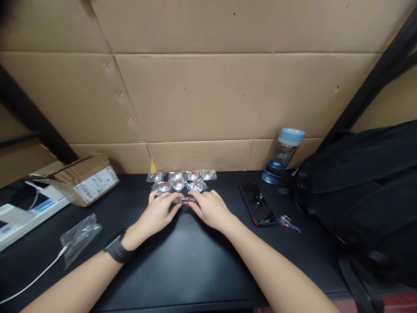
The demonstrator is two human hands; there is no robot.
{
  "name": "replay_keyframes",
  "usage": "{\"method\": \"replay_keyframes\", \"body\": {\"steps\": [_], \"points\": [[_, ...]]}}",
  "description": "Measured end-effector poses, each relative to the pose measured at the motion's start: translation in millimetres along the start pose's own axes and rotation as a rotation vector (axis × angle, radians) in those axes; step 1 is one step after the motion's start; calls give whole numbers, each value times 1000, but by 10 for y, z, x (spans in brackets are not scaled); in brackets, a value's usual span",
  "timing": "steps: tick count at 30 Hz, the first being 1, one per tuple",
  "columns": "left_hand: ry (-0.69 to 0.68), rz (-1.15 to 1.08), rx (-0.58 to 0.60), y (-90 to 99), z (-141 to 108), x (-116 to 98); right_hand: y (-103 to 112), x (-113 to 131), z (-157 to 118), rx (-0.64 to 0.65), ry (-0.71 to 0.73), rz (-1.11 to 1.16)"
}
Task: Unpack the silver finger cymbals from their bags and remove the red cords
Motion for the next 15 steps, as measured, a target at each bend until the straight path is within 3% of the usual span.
{"method": "replay_keyframes", "body": {"steps": [4,6,9,12,15], "points": [[121,96,-119,90,102,53,68,-61,3,-24,-70,-76],[179,175,-223,294,149,157,113,-133,-5,11,-72,-126],[333,260,-411,766,39,491,179,-280,-36,117,-59,-127],[482,236,-403,1152,-424,887,245,-408,-69,208,-41,-38],[625,360,-228,1166,-1112,1080,294,-458,-76,242,16,57]]}}
Point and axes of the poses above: each hand's wrist, its own z-axis towards the middle knuckle, its own y-axis out of the back of the hand, x = y × z, the point moved 1 cm from there along z, towards the middle knuckle, and after that the axes turned 2 degrees about y, right-handed, at the moved point
